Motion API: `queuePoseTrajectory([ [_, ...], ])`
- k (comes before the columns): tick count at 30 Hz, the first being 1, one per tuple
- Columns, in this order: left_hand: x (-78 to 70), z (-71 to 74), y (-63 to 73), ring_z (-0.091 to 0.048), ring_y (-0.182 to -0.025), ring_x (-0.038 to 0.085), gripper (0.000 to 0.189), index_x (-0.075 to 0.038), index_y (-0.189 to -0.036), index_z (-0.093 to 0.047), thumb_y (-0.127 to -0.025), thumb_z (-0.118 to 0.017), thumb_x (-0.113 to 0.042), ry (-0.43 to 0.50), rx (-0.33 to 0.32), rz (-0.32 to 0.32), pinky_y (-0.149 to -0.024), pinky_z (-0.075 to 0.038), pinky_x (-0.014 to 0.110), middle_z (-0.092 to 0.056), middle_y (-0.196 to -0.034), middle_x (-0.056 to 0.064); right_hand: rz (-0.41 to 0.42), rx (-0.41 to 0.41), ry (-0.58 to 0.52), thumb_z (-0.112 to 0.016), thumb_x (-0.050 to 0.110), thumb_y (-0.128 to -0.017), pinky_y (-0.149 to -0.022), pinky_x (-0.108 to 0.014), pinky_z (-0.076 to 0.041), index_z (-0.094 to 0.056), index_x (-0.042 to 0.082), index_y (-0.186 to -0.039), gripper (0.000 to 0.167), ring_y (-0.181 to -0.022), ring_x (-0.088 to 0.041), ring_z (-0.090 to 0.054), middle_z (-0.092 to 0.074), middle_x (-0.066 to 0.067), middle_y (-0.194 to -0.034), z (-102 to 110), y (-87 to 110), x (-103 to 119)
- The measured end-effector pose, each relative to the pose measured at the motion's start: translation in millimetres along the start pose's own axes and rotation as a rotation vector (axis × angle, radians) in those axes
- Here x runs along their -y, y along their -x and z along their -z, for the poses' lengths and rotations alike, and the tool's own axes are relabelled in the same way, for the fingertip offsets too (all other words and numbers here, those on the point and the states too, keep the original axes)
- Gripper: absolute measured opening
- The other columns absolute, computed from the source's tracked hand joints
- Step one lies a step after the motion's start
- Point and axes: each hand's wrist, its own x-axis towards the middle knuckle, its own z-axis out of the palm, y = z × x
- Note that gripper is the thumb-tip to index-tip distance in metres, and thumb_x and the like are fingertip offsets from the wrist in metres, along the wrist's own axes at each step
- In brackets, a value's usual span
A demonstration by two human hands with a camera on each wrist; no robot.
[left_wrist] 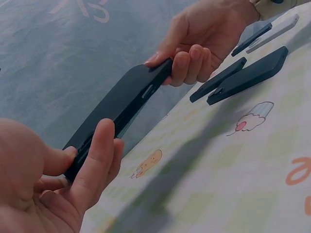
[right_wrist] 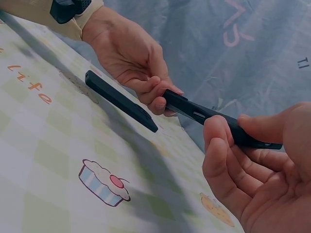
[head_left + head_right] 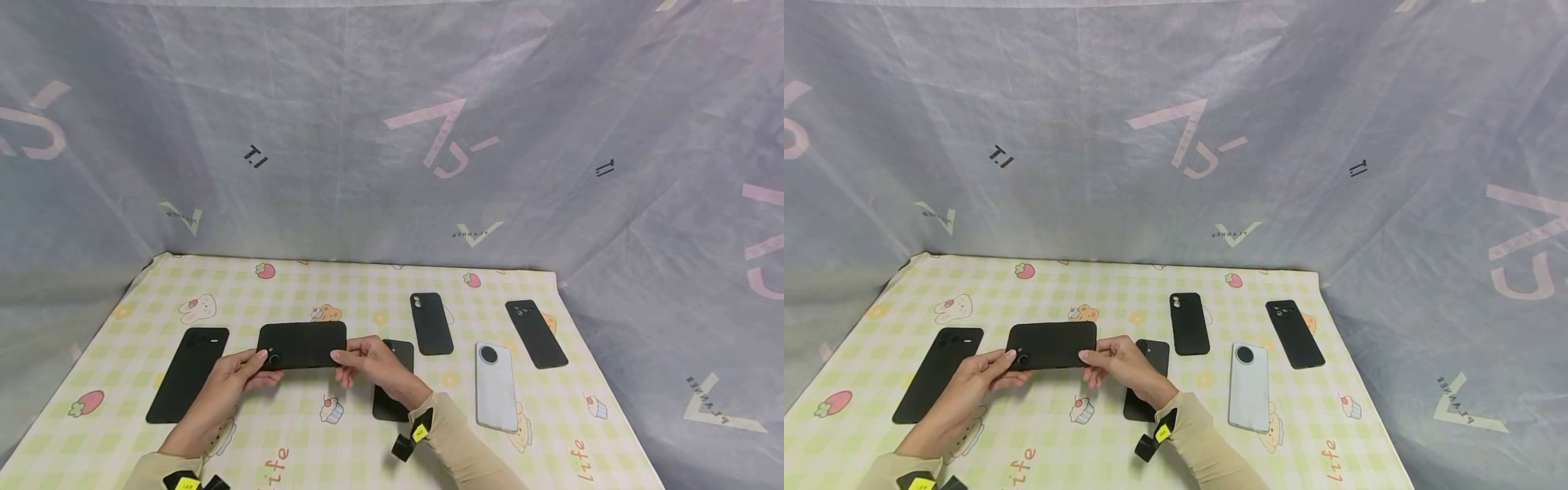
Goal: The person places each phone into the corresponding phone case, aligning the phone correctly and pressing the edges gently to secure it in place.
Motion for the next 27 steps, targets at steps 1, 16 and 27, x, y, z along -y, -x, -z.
queuePoseTrajectory([
  [1, 0.1, 0.4, 0.1, -0.079, -0.098, 0.023, 0.056, 0.014, -0.152, -0.046, -0.116, -0.051, -0.03, 0.001, 0.005, 0.0, -0.088, -0.061, 0.027, -0.077, -0.115, 0.025, -0.002, 0.001, -0.002, -0.068, 0.023, -0.108, -0.068, -0.027, -0.058, -0.067, -0.004, -0.086, 0.034, -0.065, -0.016, -0.068, -0.073, -0.003, -0.077, -0.1, 0.0, -0.3],
  [16, 0.5, 1.3, -0.4, -0.08, -0.094, 0.024, 0.053, 0.014, -0.146, -0.052, -0.116, -0.053, -0.03, -0.014, -0.011, 0.005, -0.088, -0.061, 0.025, -0.079, -0.108, 0.021, -0.012, -0.004, -0.015, -0.068, 0.021, -0.108, -0.069, -0.035, -0.06, -0.067, -0.003, -0.086, 0.033, -0.065, -0.018, -0.067, -0.074, -0.003, -0.077, -1.3, 0.7, -0.4],
  [27, -1.9, 1.0, 0.8, -0.079, -0.099, 0.027, 0.055, 0.011, -0.148, -0.052, -0.115, -0.054, -0.033, -0.026, -0.013, 0.011, -0.089, -0.06, 0.025, -0.078, -0.113, 0.024, -0.026, -0.005, -0.032, -0.068, 0.021, -0.108, -0.068, -0.031, -0.059, -0.068, -0.001, -0.086, 0.031, -0.064, -0.016, -0.067, -0.074, -0.003, -0.077, -0.5, -0.4, -1.3],
])
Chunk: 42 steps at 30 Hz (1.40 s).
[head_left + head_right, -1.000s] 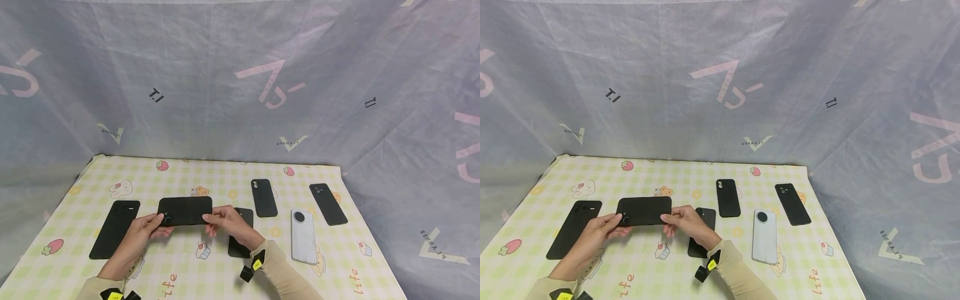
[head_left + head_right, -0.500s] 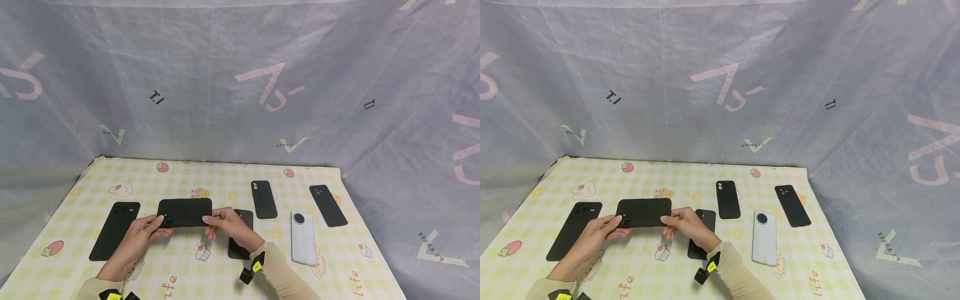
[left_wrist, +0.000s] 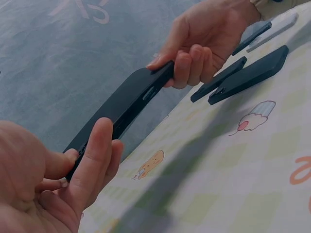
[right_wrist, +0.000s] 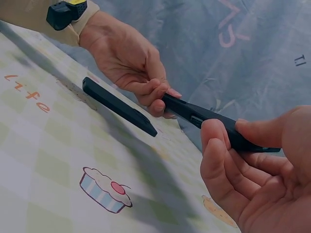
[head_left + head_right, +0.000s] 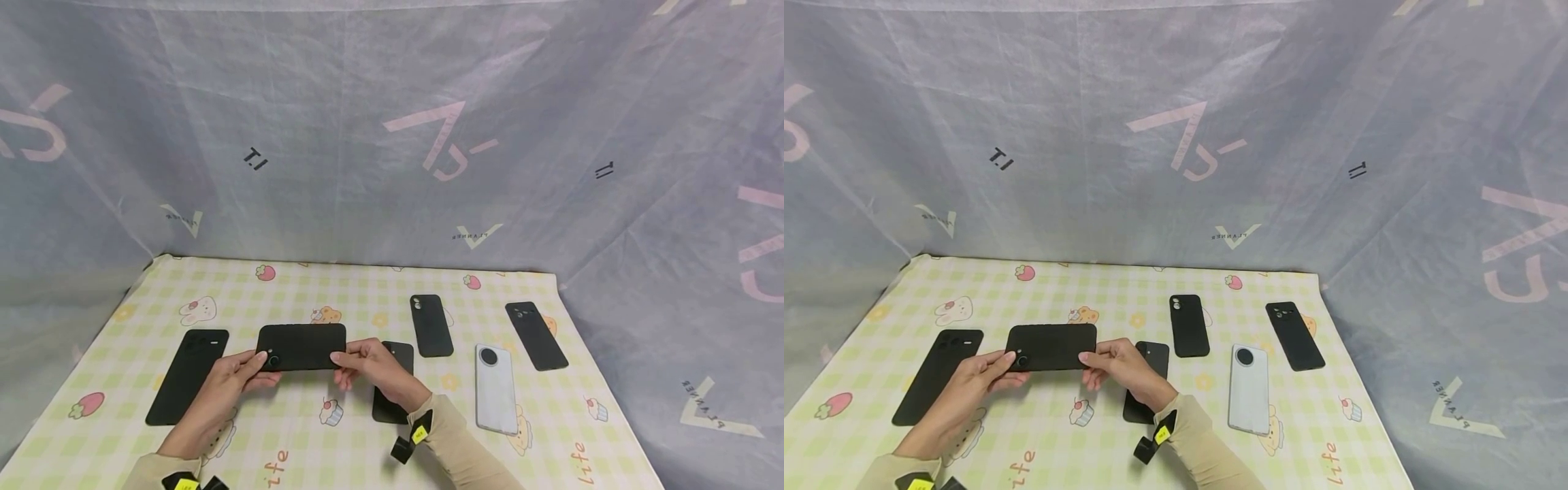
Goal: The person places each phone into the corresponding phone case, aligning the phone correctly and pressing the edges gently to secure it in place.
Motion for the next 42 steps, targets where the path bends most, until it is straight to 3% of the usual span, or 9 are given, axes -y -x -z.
queuePoseTrajectory([
  [11, -1.4, -1.1, -0.4, -0.08, -0.096, 0.027, 0.056, 0.012, -0.144, -0.055, -0.114, -0.057, -0.035, 0.007, -0.024, -0.011, -0.086, -0.062, 0.028, -0.079, -0.107, 0.02, -0.025, -0.011, -0.014, -0.069, 0.022, -0.107, -0.068, -0.029, -0.058, -0.07, 0.001, -0.087, 0.029, -0.064, -0.013, -0.067, -0.073, -0.001, -0.076, 0, -0.2, 0],
  [22, -1.2, -2.7, -1.3, -0.078, -0.089, 0.028, 0.052, 0.012, -0.127, -0.063, -0.113, -0.059, -0.037, 0.046, -0.046, -0.044, -0.078, -0.064, 0.031, -0.078, -0.102, 0.02, -0.077, 0.029, -0.017, -0.069, 0.026, -0.108, -0.069, -0.028, -0.058, -0.07, 0.001, -0.093, 0.029, -0.066, -0.013, -0.068, -0.073, 0.0, -0.079, 5, -1.7, 2],
  [26, -0.9, -2.8, -1.0, -0.078, -0.088, 0.028, 0.051, 0.013, -0.127, -0.063, -0.114, -0.058, -0.036, 0.049, -0.04, -0.066, -0.078, -0.064, 0.031, -0.078, -0.103, 0.021, -0.067, 0.008, 0.014, -0.068, 0.029, -0.108, -0.072, -0.031, -0.059, -0.071, 0.002, -0.095, 0.03, -0.068, -0.016, -0.068, -0.076, -0.014, -0.086, 6, -4.5, 3],
  [30, -0.5, -2.1, -1.0, -0.078, -0.088, 0.028, 0.05, 0.014, -0.127, -0.062, -0.114, -0.056, -0.034, 0.047, -0.036, -0.085, -0.078, -0.064, 0.032, -0.078, -0.101, 0.02, -0.056, -0.029, 0.032, -0.067, 0.035, -0.109, -0.073, -0.037, -0.061, -0.072, 0.003, -0.1, 0.034, -0.068, -0.019, -0.069, -0.077, -0.019, -0.09, 8, -9.4, 5],
  [37, 0.3, -0.9, 0.7, -0.078, -0.088, 0.03, 0.05, 0.014, -0.126, -0.063, -0.114, -0.056, -0.034, 0.038, -0.022, -0.089, -0.077, -0.064, 0.032, -0.077, -0.098, 0.019, -0.055, -0.1, 0.073, -0.065, 0.033, -0.11, -0.071, -0.036, -0.062, -0.069, 0.003, -0.089, 0.037, -0.064, -0.021, -0.07, -0.072, -0.007, -0.072, 11, -18.5, 10],
  [42, -1.3, -1.7, 0.7, -0.078, -0.088, 0.03, 0.05, 0.014, -0.123, -0.064, -0.114, -0.056, -0.035, 0.036, -0.019, -0.078, -0.077, -0.064, 0.033, -0.077, -0.097, 0.02, -0.042, -0.105, 0.062, -0.066, 0.028, -0.11, -0.069, -0.031, -0.06, -0.07, 0.003, -0.086, 0.034, -0.063, -0.021, -0.068, -0.07, -0.005, -0.07, 13, -19.3, 13],
])
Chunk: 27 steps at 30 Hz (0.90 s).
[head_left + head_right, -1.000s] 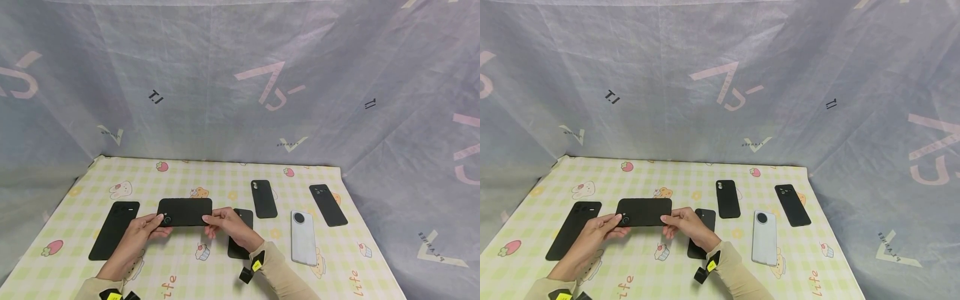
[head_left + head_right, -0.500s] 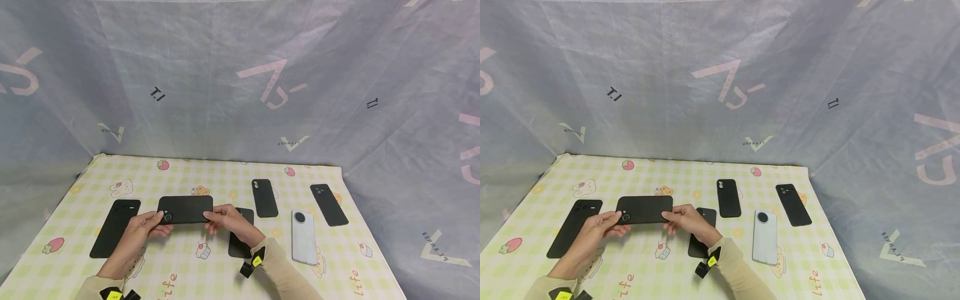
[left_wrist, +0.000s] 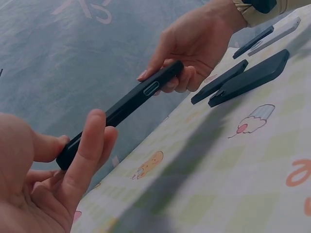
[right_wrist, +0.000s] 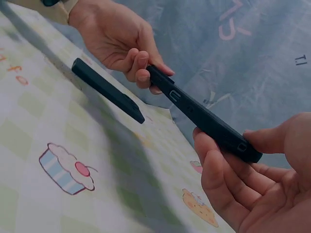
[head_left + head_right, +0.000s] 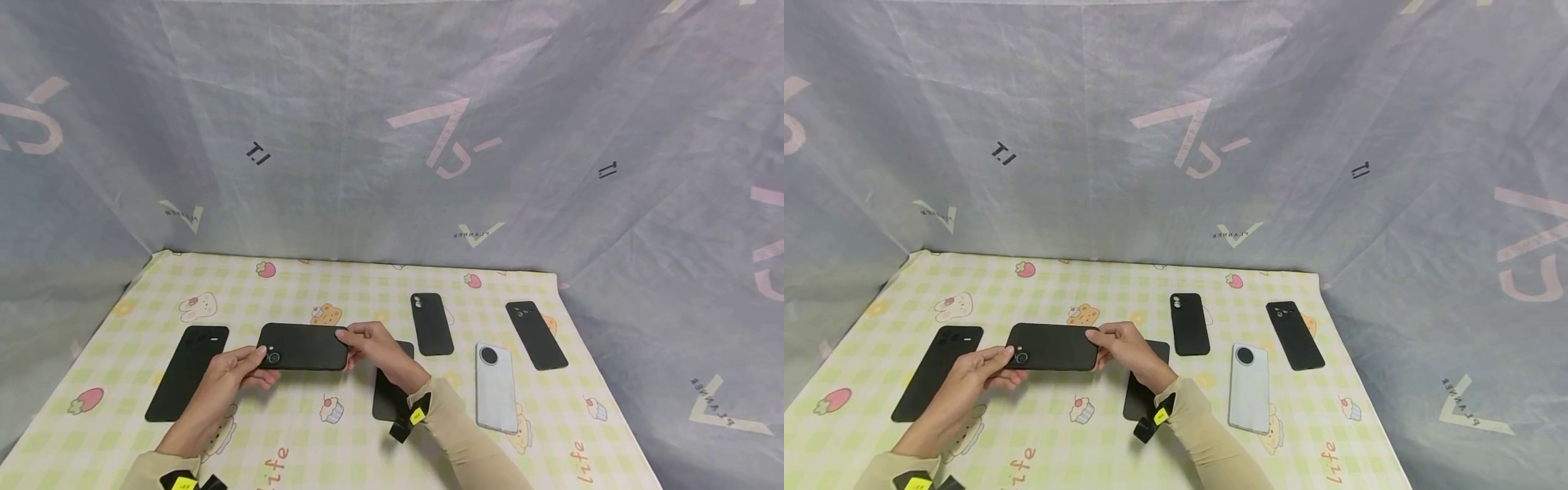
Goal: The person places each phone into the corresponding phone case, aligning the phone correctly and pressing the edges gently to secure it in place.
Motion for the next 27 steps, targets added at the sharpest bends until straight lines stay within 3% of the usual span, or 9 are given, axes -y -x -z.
queuePoseTrajectory([
  [8, -3.2, 0.0, 0.6, -0.078, -0.088, 0.029, 0.051, 0.012, -0.124, -0.065, -0.113, -0.057, -0.038, -0.006, -0.003, 0.009, -0.076, -0.064, 0.032, -0.078, -0.099, 0.02, 0.011, 0.014, -0.022, -0.065, 0.028, -0.11, -0.069, -0.029, -0.059, -0.068, 0.003, -0.085, 0.035, -0.062, -0.019, -0.067, -0.069, -0.004, -0.069, 0.6, 2.4, 1.1],
  [27, -5.7, -1.7, 1.1, -0.078, -0.084, 0.028, 0.048, 0.012, -0.121, -0.065, -0.113, -0.058, -0.036, -0.012, 0.018, -0.035, -0.073, -0.063, 0.031, -0.079, -0.097, 0.021, 0.034, -0.02, -0.048, -0.066, 0.024, -0.11, -0.066, -0.028, -0.058, -0.07, 0.002, -0.089, 0.031, -0.059, -0.016, -0.064, -0.067, -0.002, -0.068, 1.3, 4.1, 2.3],
])
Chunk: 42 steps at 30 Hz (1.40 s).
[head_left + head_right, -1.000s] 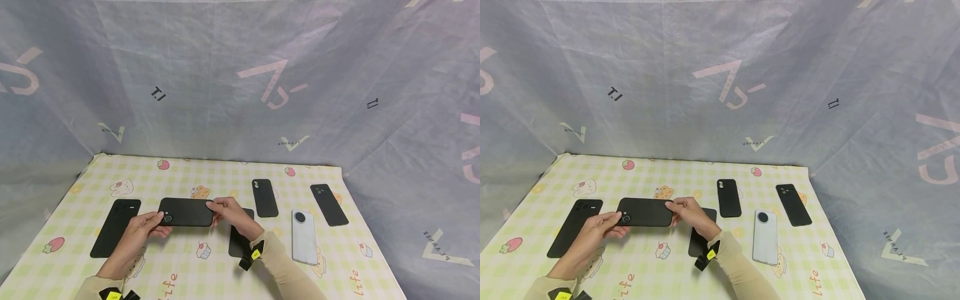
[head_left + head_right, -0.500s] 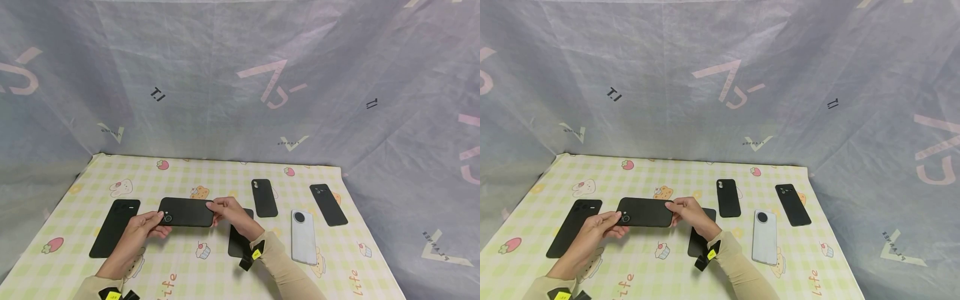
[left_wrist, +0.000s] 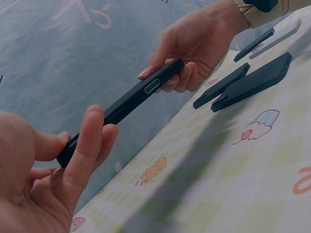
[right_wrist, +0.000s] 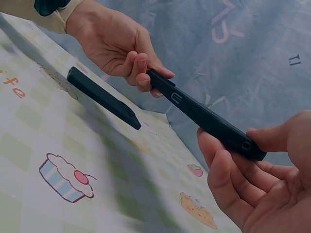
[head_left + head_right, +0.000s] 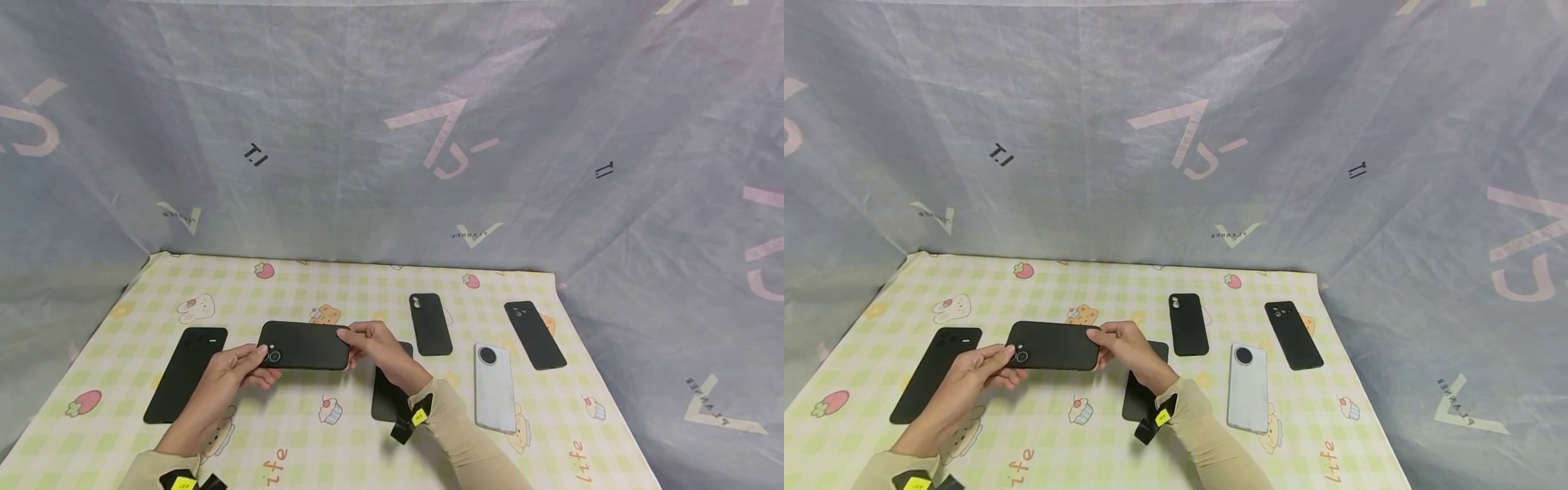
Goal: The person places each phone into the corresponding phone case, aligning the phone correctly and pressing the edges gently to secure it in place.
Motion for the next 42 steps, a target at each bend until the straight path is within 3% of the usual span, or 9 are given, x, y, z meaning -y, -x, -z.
queuePoseTrajectory([
  [22, 0.9, 1.8, 1.4, -0.077, -0.081, 0.03, 0.049, 0.011, -0.118, -0.067, -0.114, -0.057, -0.037, -0.032, -0.006, -0.032, -0.073, -0.063, 0.032, -0.078, -0.097, 0.023, -0.004, 0.011, -0.011, -0.065, 0.024, -0.11, -0.067, -0.028, -0.057, -0.07, 0.006, -0.085, 0.031, -0.057, -0.015, -0.062, -0.066, -0.004, -0.068, 0, -1.9, -3],
  [32, 0.5, 1.7, 1.2, -0.076, -0.078, 0.031, 0.049, 0.012, -0.118, -0.068, -0.115, -0.055, -0.035, -0.052, -0.008, -0.076, -0.07, -0.063, 0.033, -0.079, -0.092, 0.017, -0.034, 0.012, -0.057, -0.066, 0.025, -0.109, -0.068, -0.028, -0.057, -0.07, 0.009, -0.083, 0.031, -0.058, -0.012, -0.062, -0.064, -0.003, -0.071, 1, -1.5, -6],
  [42, 2.7, 5.2, 0.3, -0.076, -0.078, 0.028, 0.046, 0.013, -0.122, -0.066, -0.116, -0.054, -0.031, -0.012, 0.026, -0.096, -0.068, -0.062, 0.031, -0.079, -0.088, 0.016, -0.115, 0.107, -0.076, -0.064, 0.024, -0.109, -0.07, -0.028, -0.057, -0.062, 0.012, -0.077, 0.035, -0.059, -0.01, -0.064, -0.064, 0.0, -0.067, 5, -2.7, -12],
])
